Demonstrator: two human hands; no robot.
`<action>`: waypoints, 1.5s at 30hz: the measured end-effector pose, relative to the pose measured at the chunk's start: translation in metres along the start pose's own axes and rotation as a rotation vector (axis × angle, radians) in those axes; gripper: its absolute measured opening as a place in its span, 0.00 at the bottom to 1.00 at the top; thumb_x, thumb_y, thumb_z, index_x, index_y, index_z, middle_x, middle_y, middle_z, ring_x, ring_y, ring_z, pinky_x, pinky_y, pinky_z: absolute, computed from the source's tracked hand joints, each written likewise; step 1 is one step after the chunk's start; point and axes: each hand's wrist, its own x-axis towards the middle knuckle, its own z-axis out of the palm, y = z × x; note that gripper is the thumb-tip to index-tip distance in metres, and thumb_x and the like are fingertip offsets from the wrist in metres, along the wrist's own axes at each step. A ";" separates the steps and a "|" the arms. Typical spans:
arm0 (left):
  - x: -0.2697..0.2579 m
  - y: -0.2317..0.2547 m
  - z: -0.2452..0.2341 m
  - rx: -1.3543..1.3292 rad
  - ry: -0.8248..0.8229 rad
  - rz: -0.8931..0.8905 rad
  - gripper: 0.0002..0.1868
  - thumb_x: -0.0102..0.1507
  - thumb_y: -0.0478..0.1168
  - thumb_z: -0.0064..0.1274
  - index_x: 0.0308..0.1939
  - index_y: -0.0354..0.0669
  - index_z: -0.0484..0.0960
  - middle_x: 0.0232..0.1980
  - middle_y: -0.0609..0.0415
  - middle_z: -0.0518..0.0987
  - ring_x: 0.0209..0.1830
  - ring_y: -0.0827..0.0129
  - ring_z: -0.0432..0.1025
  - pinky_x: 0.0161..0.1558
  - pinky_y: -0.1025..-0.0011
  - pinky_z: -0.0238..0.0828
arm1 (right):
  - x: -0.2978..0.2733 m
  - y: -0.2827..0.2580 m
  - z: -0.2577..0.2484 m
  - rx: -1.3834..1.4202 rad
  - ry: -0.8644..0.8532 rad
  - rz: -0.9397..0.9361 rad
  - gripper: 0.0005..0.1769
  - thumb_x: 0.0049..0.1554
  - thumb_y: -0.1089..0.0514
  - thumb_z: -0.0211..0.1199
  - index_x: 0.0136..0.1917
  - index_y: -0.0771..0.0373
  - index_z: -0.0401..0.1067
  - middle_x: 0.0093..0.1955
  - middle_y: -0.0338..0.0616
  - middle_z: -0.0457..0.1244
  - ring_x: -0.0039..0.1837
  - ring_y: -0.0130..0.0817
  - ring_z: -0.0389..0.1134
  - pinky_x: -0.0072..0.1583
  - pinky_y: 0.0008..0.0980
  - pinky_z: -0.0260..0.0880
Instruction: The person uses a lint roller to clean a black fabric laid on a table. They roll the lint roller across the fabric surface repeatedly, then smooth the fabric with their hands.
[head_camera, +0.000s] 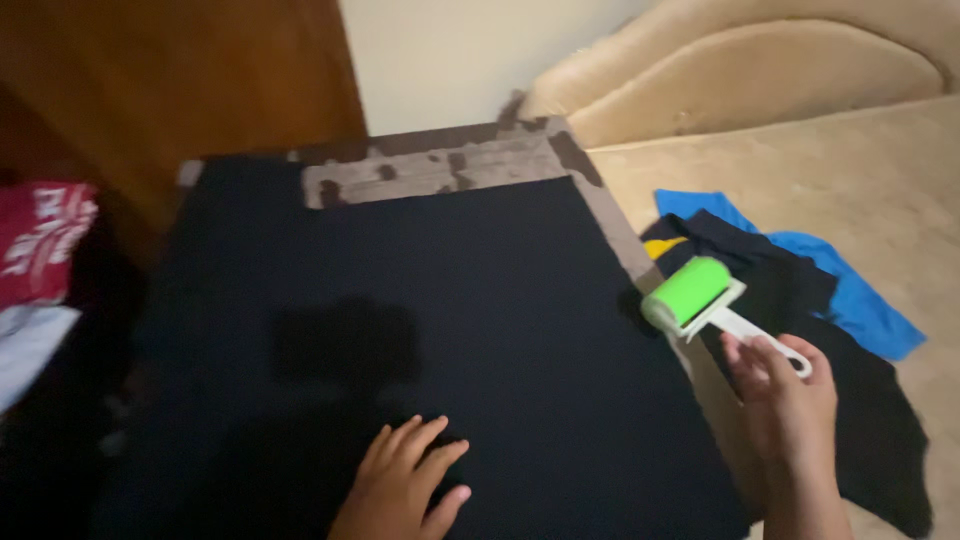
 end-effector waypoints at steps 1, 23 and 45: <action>0.007 0.003 0.004 0.030 -0.047 0.014 0.30 0.67 0.58 0.49 0.73 0.57 0.70 0.81 0.49 0.55 0.81 0.49 0.43 0.75 0.40 0.34 | 0.003 0.002 -0.016 0.043 0.033 -0.012 0.19 0.64 0.69 0.58 0.64 0.67 0.55 0.62 0.66 0.62 0.62 0.53 0.72 0.65 0.43 0.75; 0.146 0.202 0.021 -0.084 0.142 0.784 0.19 0.64 0.44 0.57 0.57 0.39 0.80 0.62 0.41 0.72 0.69 0.47 0.61 0.71 0.42 0.47 | 0.058 0.112 -0.207 -0.710 0.177 -0.016 0.28 0.61 0.59 0.64 0.74 0.63 0.66 0.58 0.52 0.68 0.54 0.34 0.68 0.52 0.30 0.70; 0.095 0.145 0.006 -0.177 0.482 0.647 0.11 0.60 0.35 0.59 0.46 0.40 0.82 0.48 0.49 0.77 0.53 0.52 0.73 0.57 0.56 0.67 | -0.144 -0.019 0.012 -0.977 -0.592 -0.553 0.16 0.52 0.62 0.68 0.55 0.62 0.76 0.59 0.48 0.69 0.71 0.47 0.66 0.70 0.43 0.63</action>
